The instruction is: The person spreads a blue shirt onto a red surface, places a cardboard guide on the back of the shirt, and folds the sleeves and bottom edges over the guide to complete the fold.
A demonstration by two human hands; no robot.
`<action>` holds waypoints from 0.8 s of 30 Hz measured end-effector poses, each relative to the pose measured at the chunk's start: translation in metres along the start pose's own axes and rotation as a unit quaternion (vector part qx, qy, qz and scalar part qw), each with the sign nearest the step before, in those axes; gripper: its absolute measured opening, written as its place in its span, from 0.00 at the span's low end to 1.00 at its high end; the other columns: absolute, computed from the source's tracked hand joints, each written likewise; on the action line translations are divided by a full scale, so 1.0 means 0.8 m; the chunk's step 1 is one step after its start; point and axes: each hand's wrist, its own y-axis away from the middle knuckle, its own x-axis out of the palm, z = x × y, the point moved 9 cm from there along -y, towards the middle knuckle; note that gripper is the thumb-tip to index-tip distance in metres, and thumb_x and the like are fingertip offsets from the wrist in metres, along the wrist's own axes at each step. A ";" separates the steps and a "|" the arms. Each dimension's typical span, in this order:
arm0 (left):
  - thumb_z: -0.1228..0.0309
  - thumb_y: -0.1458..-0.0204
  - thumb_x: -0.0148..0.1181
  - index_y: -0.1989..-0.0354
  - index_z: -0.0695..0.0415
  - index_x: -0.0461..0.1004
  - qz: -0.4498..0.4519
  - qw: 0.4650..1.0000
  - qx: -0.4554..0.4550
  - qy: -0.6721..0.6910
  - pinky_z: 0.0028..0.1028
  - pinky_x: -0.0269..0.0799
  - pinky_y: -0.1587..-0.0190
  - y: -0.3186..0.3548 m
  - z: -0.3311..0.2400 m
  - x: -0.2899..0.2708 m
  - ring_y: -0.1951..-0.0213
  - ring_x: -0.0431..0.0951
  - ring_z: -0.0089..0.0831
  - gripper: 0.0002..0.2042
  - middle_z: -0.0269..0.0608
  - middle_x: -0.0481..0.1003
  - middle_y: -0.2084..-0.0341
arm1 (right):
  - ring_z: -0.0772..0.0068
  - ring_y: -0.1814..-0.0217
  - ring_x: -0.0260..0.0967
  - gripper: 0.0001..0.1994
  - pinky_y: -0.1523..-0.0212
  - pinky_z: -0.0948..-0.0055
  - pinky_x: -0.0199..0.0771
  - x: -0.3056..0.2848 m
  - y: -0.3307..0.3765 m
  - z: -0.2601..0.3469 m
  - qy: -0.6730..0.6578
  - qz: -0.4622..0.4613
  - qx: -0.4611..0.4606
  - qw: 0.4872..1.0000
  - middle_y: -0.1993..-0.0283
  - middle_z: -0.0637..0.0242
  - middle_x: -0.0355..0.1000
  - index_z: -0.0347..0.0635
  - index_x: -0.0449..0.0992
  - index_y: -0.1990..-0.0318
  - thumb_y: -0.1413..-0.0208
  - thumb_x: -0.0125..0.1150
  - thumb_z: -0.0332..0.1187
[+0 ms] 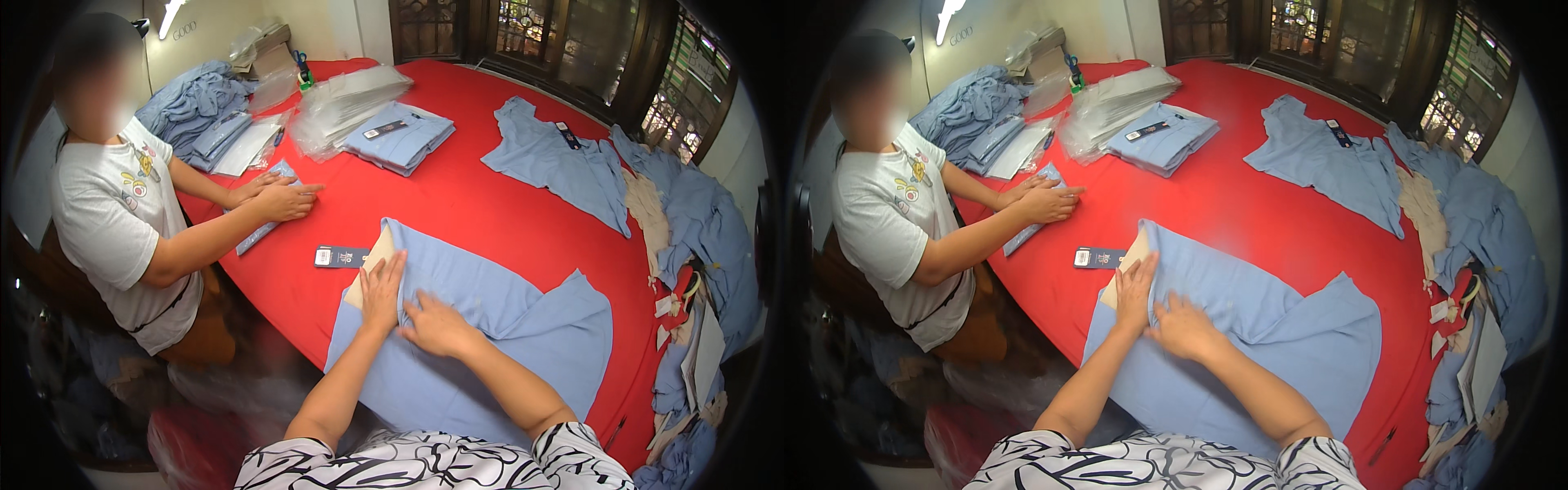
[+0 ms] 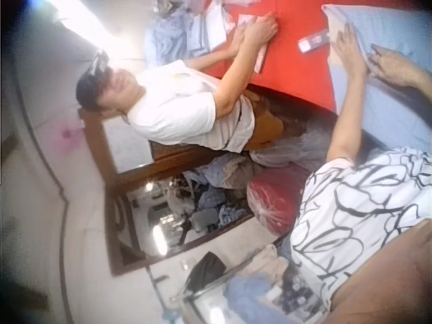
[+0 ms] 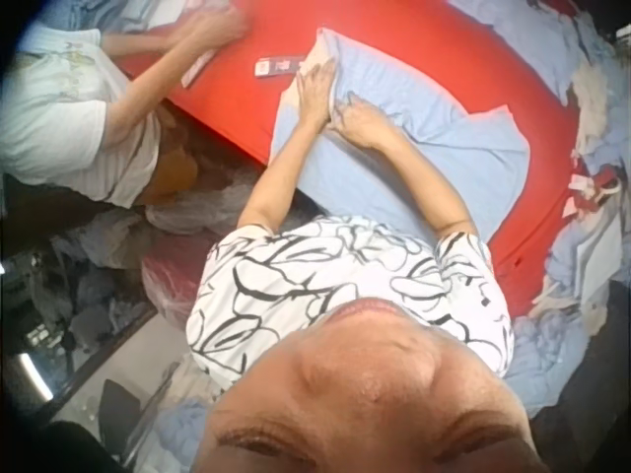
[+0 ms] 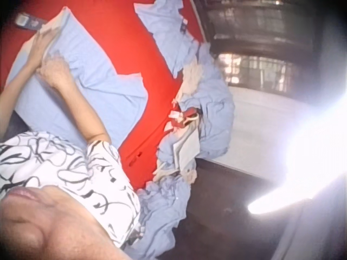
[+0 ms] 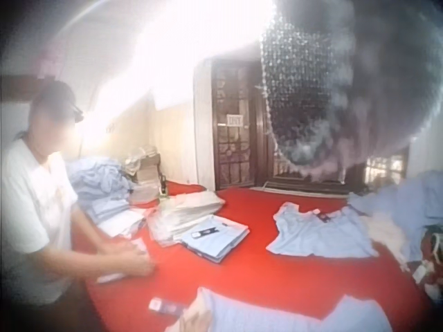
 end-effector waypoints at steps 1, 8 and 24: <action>0.80 0.55 0.58 0.30 0.45 0.58 0.009 1.000 0.000 -0.006 0.57 0.39 0.28 0.004 0.009 0.000 0.32 0.57 0.45 0.38 0.41 0.58 0.32 | 0.44 0.31 0.59 0.23 0.34 0.48 0.61 -0.021 0.025 0.014 -0.031 0.047 -0.006 0.998 0.32 0.50 0.62 0.48 0.70 0.37 0.35 0.47 0.47; 0.79 0.53 0.55 0.37 0.47 0.69 -0.070 0.995 0.070 -0.006 0.60 0.38 0.29 0.012 -0.012 -0.020 0.30 0.52 0.50 0.30 0.38 0.54 0.29 | 0.45 0.34 0.61 0.24 0.37 0.53 0.65 -0.134 0.163 -0.270 0.151 -0.334 0.131 0.921 0.36 0.51 0.66 0.41 0.72 0.42 0.47 0.47 0.19; 0.85 0.52 0.50 0.46 0.43 0.79 -0.032 0.998 0.039 0.035 0.59 0.41 0.29 0.015 0.009 0.003 0.33 0.62 0.40 0.26 0.29 0.72 0.41 | 0.44 0.47 0.62 0.15 0.46 0.55 0.62 -0.062 0.436 -0.338 0.067 -0.506 0.247 0.824 0.55 0.49 0.64 0.28 0.66 0.60 0.59 0.51 0.12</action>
